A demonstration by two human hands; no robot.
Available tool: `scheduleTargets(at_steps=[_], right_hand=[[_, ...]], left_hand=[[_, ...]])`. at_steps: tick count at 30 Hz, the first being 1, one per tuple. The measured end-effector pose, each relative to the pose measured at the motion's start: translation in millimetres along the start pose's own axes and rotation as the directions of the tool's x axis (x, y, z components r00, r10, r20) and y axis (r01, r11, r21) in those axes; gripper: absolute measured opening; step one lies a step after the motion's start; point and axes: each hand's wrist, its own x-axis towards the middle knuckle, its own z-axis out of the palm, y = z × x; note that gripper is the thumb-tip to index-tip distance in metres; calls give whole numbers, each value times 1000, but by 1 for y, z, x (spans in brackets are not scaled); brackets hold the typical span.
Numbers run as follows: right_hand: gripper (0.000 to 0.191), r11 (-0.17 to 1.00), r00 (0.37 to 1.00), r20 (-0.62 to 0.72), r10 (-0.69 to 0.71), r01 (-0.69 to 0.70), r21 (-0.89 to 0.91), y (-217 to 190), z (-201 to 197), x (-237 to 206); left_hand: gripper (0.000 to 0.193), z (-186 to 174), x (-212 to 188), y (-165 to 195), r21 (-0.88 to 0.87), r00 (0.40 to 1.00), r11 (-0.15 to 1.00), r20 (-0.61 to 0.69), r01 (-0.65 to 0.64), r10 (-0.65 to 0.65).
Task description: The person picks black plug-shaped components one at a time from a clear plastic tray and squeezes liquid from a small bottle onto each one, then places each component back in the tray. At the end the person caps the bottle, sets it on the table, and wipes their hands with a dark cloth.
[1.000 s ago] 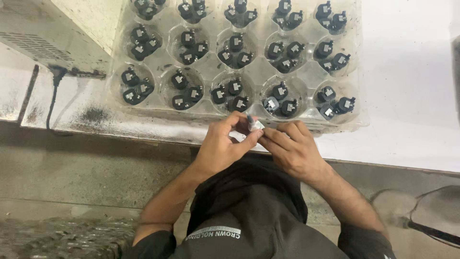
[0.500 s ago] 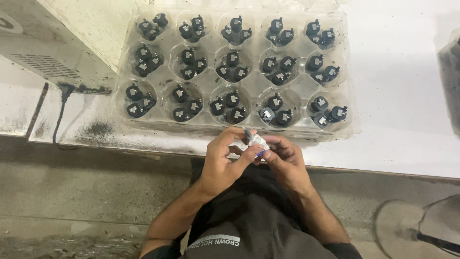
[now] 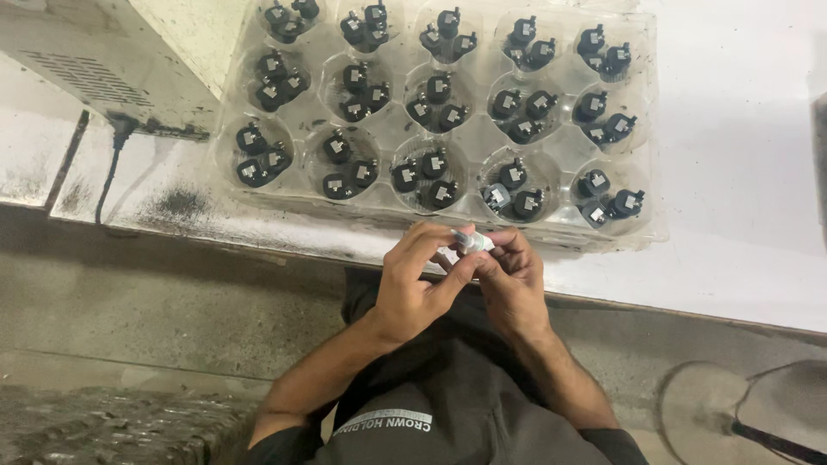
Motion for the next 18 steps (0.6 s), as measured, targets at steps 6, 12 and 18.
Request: scheduleTargets(at_steps=[6,12,18], right_hand=[[36,920,994,88,64,-24,-392,-5,22,6],[36,887,997,61,57,-22,-460,-25,35,3],[26,828,987,43,152,-104,-551,-33,38,0]], left_hand=[[28,-44,-32,-28,-256,930,904,-49,342,-365],[20,-238,-35,-126,286,656,890,-755,356,-20],[55,-320,-23,-194,445,634,476,-675,758,-378]])
